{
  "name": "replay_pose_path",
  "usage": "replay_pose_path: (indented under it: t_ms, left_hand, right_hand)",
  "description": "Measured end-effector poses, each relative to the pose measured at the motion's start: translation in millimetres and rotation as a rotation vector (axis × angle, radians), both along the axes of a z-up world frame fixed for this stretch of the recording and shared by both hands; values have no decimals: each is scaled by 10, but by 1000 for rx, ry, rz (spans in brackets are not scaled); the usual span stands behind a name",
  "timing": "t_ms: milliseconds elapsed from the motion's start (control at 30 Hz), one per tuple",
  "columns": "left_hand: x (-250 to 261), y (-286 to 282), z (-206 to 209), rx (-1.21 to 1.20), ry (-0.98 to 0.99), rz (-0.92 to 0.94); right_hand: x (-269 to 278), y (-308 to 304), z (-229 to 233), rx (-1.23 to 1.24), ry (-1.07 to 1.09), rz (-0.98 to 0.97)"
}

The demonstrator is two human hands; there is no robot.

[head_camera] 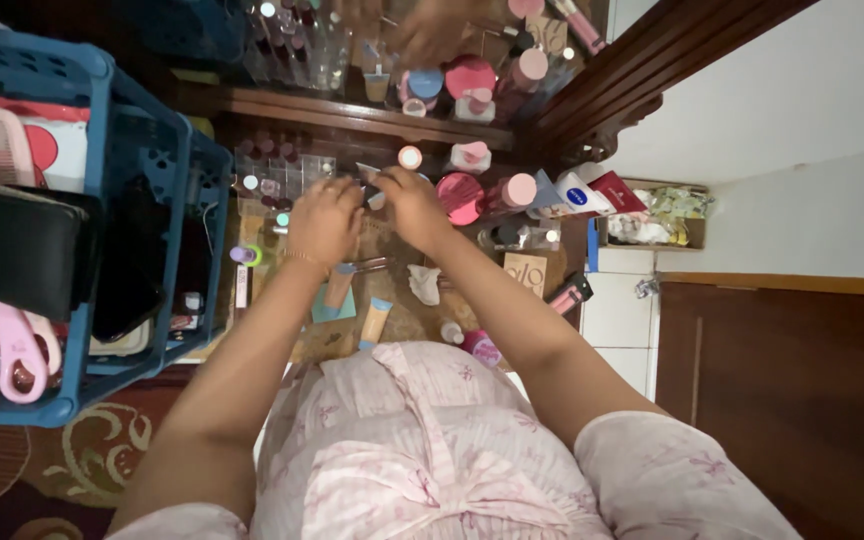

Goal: The person organizes various makeup containers and cosmetic products on a vanity table, picking up bottles, tubes, and palettes by hand to reposition them.

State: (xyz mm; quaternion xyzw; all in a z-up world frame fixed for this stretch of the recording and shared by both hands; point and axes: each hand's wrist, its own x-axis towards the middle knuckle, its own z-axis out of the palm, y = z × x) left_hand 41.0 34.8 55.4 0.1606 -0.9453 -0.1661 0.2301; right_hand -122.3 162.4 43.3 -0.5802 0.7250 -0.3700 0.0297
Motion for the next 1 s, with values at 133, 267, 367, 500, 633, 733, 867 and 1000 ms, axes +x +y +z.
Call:
replay_pose_path:
  t_ms: [133,267,367,500,633,733,867,1000]
  left_hand:
    - [578,562,-393,177,-310,131]
    - [1014,824,-997,413,-610,273]
    - [1045,817,-1126,404,-675,370]
    - [1069,793,-1063,411,-617,344]
    - [1034,814,-872,476,-562,381]
    - [1096,809,-636,527,-459,361]
    - [1152,793,-319,638,-391,359]
    - [1139,678,-168,616,-275,349]
  right_hand:
    - [384,255,-157,100,-124,7]
    - [707,385,-504,418,-451,213]
    - [854,291,-530,560,-553,141]
    - [775,139,-365,310,-376,104]
    - [251,-175,-207,162,-225,5]
    - [-133,-426,-155,229,-142,-57]
    - [-310,-686,-245,471,163,23]
    - [-327,-807,-330,506,84,33]
